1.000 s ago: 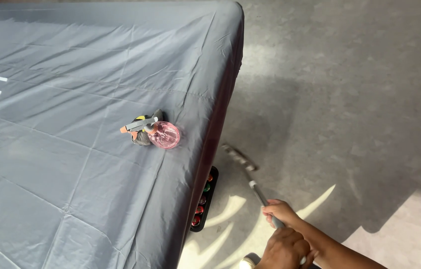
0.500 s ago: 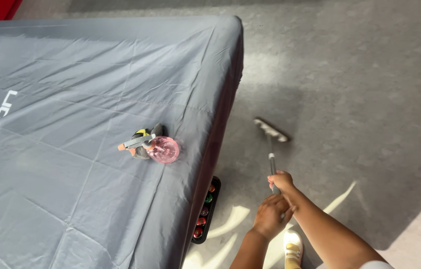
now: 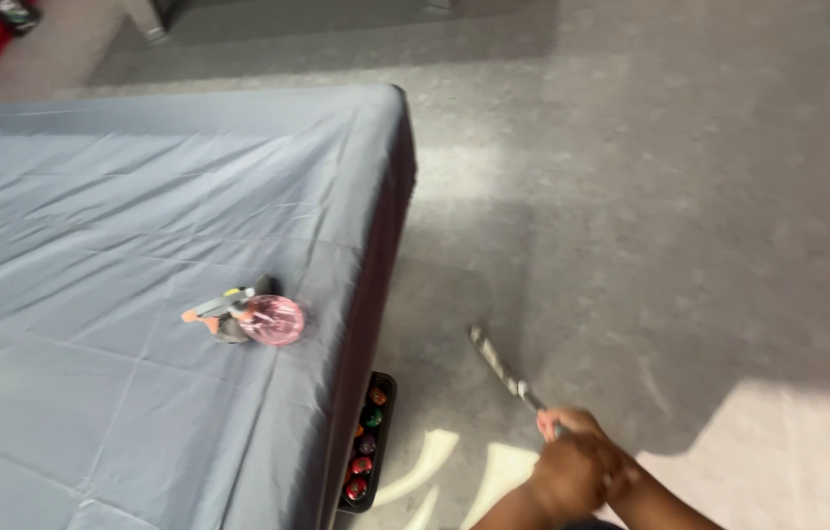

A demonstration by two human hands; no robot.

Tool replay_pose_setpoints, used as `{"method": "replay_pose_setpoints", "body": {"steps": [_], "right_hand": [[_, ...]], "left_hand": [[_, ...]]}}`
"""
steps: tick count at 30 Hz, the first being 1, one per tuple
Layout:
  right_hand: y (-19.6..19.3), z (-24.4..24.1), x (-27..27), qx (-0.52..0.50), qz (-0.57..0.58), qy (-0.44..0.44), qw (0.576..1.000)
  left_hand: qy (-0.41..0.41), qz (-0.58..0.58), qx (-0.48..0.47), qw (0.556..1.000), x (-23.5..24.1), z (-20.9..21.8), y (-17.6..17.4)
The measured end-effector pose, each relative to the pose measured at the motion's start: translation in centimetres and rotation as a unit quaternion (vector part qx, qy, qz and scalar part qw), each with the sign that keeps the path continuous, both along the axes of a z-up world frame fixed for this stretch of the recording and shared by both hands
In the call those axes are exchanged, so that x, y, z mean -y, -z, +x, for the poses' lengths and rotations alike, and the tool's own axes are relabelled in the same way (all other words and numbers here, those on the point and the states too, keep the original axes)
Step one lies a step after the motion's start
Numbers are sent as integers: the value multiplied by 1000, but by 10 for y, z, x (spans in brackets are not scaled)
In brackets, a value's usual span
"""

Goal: The person sweeps the floor using a broom, pushing debris along the floor surface.

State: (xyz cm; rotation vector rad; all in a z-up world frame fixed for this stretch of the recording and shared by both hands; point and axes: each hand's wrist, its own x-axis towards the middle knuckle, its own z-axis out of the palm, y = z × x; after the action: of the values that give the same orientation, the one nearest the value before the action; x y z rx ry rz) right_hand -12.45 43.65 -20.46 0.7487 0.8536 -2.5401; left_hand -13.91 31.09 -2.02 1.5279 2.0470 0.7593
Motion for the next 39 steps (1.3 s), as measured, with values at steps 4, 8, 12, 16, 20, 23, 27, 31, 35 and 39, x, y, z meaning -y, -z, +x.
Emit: {"method": "replay_pose_setpoints", "body": {"steps": [4, 8, 12, 16, 20, 23, 27, 31, 35, 39], "right_hand": [[-21, 0, -14, 185, -27, 137, 973], [-31, 29, -32, 170, -82, 203, 961], [-12, 89, -37, 168, -17, 264, 949], [-17, 141, -44, 201, 60, 330, 920], [-28, 177, -29, 212, 142, 336, 906], [-39, 194, -20, 219, 180, 345, 895], [-31, 161, -30, 193, 180, 358, 896], [1, 97, -14, 140, 43, 376, 915], [29, 17, -3, 76, -149, 370, 914], [44, -63, 2, 2, -335, 355, 873]], "left_hand": [[57, -1, 5, 998, -1, 0, 8], [185, 50, 4, 982, -9, -1, 3], [330, 19, -10, 944, -42, 5, -16], [424, -30, 22, 905, -81, 14, -43], [493, 16, 97, 865, -112, 17, -64], [540, -42, 127, 831, -133, 9, -73], [499, -84, 285, 814, -154, -21, -41], [351, -95, 380, 850, -118, -47, 34], [347, 107, 342, 867, -77, -101, 56], [334, 36, 221, 916, -56, -171, 19]]}}
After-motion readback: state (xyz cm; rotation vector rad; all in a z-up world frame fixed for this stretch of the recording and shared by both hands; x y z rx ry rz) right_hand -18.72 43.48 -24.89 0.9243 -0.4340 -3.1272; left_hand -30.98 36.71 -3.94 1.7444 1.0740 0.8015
